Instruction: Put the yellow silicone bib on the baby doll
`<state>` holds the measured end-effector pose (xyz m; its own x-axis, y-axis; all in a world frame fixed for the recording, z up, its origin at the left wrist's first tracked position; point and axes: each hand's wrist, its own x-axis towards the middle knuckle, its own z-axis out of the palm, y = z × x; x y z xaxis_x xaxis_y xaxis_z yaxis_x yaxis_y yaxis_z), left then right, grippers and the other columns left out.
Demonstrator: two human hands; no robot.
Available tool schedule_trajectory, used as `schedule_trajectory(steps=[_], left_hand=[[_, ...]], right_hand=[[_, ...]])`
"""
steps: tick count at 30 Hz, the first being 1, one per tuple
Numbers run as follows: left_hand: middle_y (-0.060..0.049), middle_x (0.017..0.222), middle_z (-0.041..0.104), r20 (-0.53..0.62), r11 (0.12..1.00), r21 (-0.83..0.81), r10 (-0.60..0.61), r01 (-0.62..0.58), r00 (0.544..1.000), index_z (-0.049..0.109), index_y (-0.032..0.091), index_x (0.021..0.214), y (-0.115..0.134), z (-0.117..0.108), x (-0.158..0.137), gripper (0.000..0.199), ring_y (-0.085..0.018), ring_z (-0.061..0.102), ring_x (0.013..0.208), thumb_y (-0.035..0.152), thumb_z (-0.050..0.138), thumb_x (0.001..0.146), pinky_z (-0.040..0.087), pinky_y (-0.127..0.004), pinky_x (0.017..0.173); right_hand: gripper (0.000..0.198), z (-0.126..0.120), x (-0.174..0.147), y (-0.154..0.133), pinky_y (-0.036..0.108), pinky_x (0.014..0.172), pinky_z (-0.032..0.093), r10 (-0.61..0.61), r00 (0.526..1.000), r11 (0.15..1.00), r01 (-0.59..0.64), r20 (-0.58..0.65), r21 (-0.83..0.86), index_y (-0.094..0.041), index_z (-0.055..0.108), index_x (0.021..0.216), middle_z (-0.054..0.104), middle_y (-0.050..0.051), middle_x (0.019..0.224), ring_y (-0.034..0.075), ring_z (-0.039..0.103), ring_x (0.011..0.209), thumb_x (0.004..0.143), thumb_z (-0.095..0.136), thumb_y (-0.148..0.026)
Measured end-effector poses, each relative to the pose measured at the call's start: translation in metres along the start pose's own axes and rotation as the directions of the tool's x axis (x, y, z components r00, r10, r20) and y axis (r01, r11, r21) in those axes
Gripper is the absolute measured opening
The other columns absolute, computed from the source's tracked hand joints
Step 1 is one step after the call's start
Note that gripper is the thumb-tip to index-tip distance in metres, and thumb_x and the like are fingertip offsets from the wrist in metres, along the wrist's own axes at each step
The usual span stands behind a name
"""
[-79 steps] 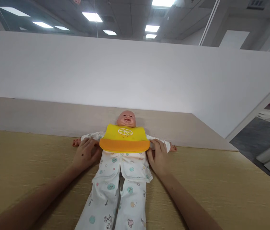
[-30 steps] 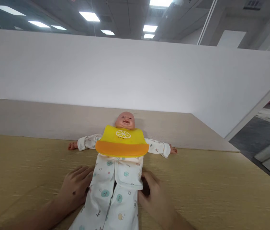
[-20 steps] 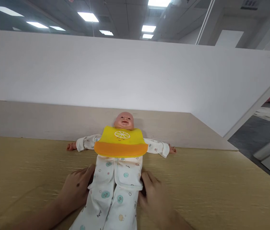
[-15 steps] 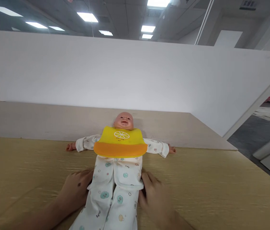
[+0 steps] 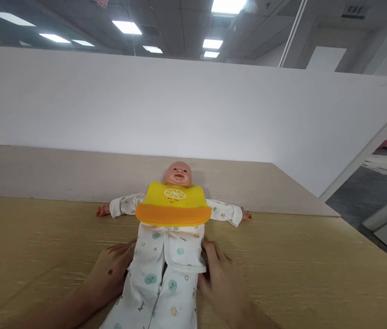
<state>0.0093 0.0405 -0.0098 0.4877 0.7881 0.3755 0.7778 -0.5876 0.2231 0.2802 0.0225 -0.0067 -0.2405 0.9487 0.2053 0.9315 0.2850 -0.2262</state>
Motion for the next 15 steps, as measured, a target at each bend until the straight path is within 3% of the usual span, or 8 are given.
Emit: schedule_trajectory(steps=[11, 15], left_hand=[[-0.005, 0.084, 0.059, 0.091, 0.974, 0.043, 0.217, -0.222, 0.972, 0.053, 0.021, 0.082, -0.008, -0.012, 0.004, 0.011, -0.017, 0.056, 0.076, 0.014, 0.044, 0.082, 0.046, -0.028, 0.068], [-0.006, 0.093, 0.06, 0.032, 0.966, 0.123, 0.227, -0.23, 0.973, 0.052, 0.021, 0.089, -0.011, -0.009, 0.001, 0.013, -0.018, 0.057, 0.076, 0.013, 0.044, 0.083, 0.046, -0.029, 0.067]], right_hand=[[0.043, -0.005, 0.0, -0.003, 0.034, 0.063, 0.044, 0.035, 0.996, 0.999, -0.031, 0.078, -0.041, -0.018, 0.05, 0.11, 0.063, 0.008, 0.1, 0.027, 0.065, 0.08, 0.071, 0.034, -0.005], [0.043, -0.005, 0.001, -0.005, 0.033, 0.063, 0.043, 0.046, 0.995, 0.999, -0.044, 0.085, -0.026, -0.017, 0.048, 0.111, 0.062, 0.009, 0.103, 0.026, 0.065, 0.08, 0.073, 0.034, -0.005]])
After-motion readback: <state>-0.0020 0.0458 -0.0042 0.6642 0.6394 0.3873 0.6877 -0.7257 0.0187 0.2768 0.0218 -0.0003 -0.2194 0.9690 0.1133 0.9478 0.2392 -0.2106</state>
